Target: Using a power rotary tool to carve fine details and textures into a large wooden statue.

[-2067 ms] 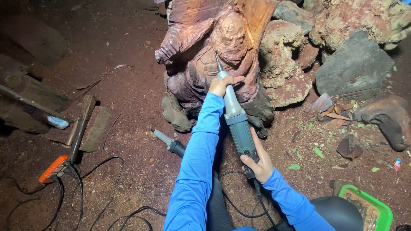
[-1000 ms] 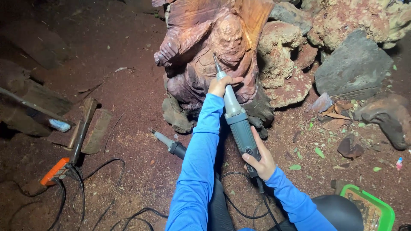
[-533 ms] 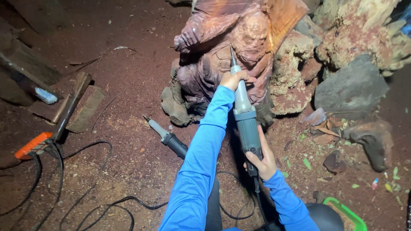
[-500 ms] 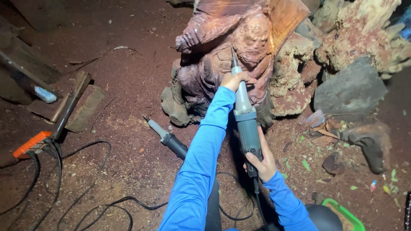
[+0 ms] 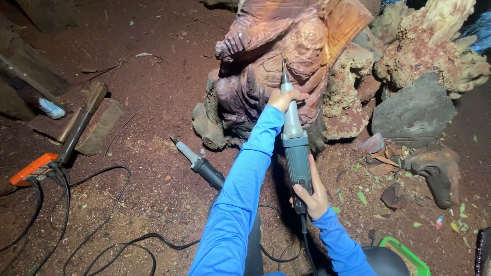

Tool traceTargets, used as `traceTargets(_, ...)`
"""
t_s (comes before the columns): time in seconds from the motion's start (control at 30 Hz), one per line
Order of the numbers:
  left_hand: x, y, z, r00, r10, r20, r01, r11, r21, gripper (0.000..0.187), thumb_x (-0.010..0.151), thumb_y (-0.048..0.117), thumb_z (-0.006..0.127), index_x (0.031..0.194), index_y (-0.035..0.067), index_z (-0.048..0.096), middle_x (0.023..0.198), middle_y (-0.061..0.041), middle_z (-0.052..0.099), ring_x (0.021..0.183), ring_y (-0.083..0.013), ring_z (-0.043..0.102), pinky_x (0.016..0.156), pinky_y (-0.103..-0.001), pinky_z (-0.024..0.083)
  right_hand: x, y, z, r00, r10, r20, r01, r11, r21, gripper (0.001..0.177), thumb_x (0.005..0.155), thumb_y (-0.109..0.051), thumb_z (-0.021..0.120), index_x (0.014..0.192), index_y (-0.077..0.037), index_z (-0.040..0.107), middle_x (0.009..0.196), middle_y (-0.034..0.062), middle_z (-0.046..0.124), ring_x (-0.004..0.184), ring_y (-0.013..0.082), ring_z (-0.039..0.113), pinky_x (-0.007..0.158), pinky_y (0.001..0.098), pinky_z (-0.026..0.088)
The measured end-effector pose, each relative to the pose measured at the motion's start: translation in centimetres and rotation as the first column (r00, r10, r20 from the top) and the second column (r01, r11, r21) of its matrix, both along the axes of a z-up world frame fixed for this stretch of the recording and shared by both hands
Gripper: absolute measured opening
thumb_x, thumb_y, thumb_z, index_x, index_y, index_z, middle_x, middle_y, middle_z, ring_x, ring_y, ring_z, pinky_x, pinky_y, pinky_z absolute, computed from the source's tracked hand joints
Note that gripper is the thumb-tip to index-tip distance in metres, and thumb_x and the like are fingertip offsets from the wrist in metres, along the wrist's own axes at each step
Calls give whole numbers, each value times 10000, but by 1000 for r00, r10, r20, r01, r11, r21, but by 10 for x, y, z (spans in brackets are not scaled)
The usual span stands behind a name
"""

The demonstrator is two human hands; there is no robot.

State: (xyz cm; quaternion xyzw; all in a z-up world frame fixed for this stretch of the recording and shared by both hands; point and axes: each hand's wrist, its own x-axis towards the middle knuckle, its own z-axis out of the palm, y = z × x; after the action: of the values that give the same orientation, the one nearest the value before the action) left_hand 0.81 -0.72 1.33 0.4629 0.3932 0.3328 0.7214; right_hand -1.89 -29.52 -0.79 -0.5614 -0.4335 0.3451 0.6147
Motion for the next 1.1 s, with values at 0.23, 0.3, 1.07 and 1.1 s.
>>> traceTargets(0.23, -18, -2, 15, 998, -37, -49, 37, 999, 8, 442, 535, 245, 821, 887, -17, 769, 837, -183, 739, 769, -251, 739, 707, -367, 613, -10, 1, -24, 998, -35, -50, 37, 999, 24, 877, 865, -200, 662, 1611, -226, 202, 716, 184, 686, 516, 251, 746, 346, 306, 661)
traceTargets(0.3, -16, 0, 14, 997, -54, -56, 55, 998, 5, 448, 542, 238, 816, 903, -24, 772, 851, -185, 740, 786, -246, 738, 723, -359, 611, -16, 3, -23, 997, -42, -61, 44, 999, 30, 876, 870, -192, 658, 1612, -226, 193, 716, 183, 688, 515, 250, 747, 342, 300, 659)
traceTargets(1.07, -14, -6, -4, 950, -112, 291, 124, 992, -22, 308, 676, -48, 654, 924, -224, 702, 1083, -330, 708, 980, -373, 725, 853, -437, 616, 2, -2, -47, 990, -129, 58, 132, 989, -60, 945, 821, -350, 737, 1623, -262, 245, 806, 162, 755, 620, 250, 762, 502, 349, 646)
traceTargets(1.1, -14, -10, 2, 953, -119, 280, 130, 991, -23, 308, 676, -48, 654, 924, -224, 702, 1083, -330, 708, 980, -373, 725, 853, -437, 616, 7, -3, -49, 990, -136, 46, 138, 989, -61, 945, 821, -350, 737, 1623, -262, 245, 806, 162, 755, 620, 250, 762, 502, 349, 646)
